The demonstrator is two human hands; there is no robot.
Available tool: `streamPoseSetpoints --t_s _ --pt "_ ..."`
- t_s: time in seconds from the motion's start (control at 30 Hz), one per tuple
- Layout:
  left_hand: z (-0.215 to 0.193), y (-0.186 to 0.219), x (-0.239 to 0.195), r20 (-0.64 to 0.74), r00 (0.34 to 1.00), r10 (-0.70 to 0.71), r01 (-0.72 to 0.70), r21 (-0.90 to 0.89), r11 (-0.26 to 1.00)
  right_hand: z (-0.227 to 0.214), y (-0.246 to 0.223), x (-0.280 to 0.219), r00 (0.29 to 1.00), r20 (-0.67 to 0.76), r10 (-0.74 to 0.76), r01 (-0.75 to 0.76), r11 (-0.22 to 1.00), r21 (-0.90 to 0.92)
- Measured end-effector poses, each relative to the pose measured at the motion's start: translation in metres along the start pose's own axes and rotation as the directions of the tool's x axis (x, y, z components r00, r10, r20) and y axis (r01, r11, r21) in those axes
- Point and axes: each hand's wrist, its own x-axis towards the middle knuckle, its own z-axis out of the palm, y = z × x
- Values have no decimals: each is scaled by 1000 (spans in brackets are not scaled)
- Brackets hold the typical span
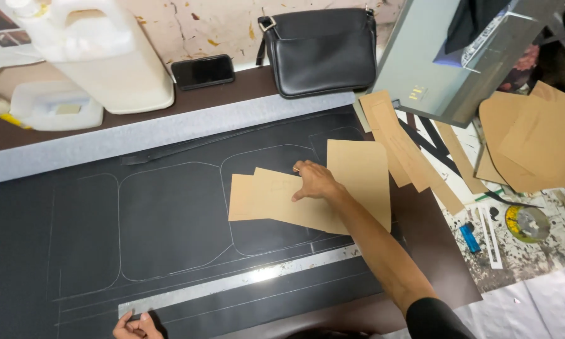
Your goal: Tracing cardboard patterns onto a sheet of leather using a marking tool and a ruler for alignment
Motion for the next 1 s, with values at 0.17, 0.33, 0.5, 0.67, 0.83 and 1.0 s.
streamPoseSetpoints --t_s 0.17,0.33,0.5,0.67,0.83,1.0 --pt "-14 8 1 75 996 -40 38 35 999 5 -15 5 999 40 -32 34 999 -27" --pt "-17 18 1 48 999 -10 3 134 991 3 -19 7 997 80 5 -4 1000 -11" --pt "-19 22 1 40 997 64 -71 200 977 4 -16 8 996 83 36 -35 999 -11" --pt "-19 23 0 16 1000 -3 -1 285 958 -10 -25 -17 1000 5 22 -22 992 122" --pt "-23 23 3 77 997 -28 2 317 948 -17 -19 -59 998 -68 4 21 931 364" --pt "-24 24 5 124 990 -65 24 312 950 -8 -1 -100 983 -167 80 45 772 634"
